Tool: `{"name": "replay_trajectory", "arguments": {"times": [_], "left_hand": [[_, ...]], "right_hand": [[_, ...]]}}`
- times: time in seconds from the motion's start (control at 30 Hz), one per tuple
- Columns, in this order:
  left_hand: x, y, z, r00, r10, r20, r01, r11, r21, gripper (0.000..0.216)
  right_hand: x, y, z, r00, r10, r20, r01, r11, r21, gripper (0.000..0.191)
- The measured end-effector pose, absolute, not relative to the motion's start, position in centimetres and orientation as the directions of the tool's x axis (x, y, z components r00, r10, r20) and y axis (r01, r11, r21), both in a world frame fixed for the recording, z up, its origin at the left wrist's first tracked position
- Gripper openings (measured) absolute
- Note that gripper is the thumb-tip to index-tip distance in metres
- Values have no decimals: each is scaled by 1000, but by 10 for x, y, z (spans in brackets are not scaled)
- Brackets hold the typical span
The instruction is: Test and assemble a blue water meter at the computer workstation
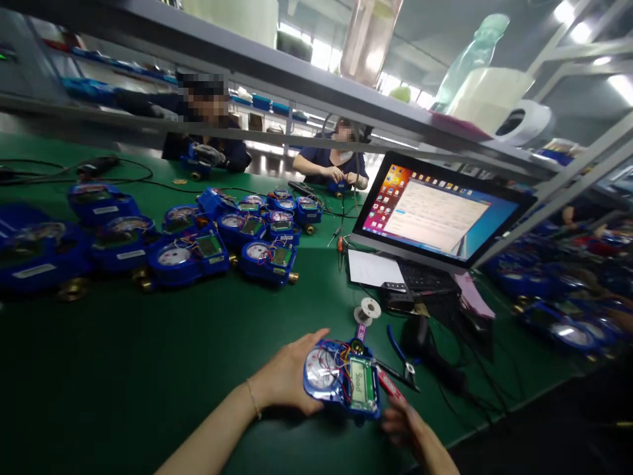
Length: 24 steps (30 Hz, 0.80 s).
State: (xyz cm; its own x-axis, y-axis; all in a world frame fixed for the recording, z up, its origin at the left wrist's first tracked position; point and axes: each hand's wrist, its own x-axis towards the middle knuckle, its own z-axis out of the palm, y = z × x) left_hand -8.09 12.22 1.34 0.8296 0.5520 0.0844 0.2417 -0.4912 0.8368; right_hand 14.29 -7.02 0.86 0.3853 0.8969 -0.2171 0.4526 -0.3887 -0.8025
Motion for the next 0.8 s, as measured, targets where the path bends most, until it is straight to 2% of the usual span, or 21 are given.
{"name": "replay_trajectory", "arguments": {"times": [0.07,0.13,0.27,0.4,0.53,0.67,0.73,0.8], "left_hand": [[-98,125,14,851,522,52,249,-489,836,105],[-123,126,18,862,508,6,270,-468,841,102],[-183,125,33,830,528,-178,410,-362,837,97],[-233,137,50,779,527,-341,543,-294,786,99],[-256,162,61,752,500,-429,617,-304,726,97],[-258,179,70,776,434,-458,614,-349,708,87],[-258,179,73,779,409,-476,618,-372,693,84],[-259,175,74,772,400,-494,631,-391,670,83]], "right_hand": [[110,-57,27,257,884,-390,266,-453,-851,57],[77,-47,45,125,884,-450,184,-466,-865,60],[9,-35,64,-42,909,-414,180,-401,-898,65],[-57,-25,67,-80,924,-374,155,-359,-920,68],[-103,-14,63,-85,925,-371,164,-354,-921,61],[-93,-5,57,-36,900,-434,221,-417,-882,37],[-63,-4,55,82,885,-458,254,-463,-849,29],[-28,-9,57,264,844,-468,280,-531,-800,28]]}}
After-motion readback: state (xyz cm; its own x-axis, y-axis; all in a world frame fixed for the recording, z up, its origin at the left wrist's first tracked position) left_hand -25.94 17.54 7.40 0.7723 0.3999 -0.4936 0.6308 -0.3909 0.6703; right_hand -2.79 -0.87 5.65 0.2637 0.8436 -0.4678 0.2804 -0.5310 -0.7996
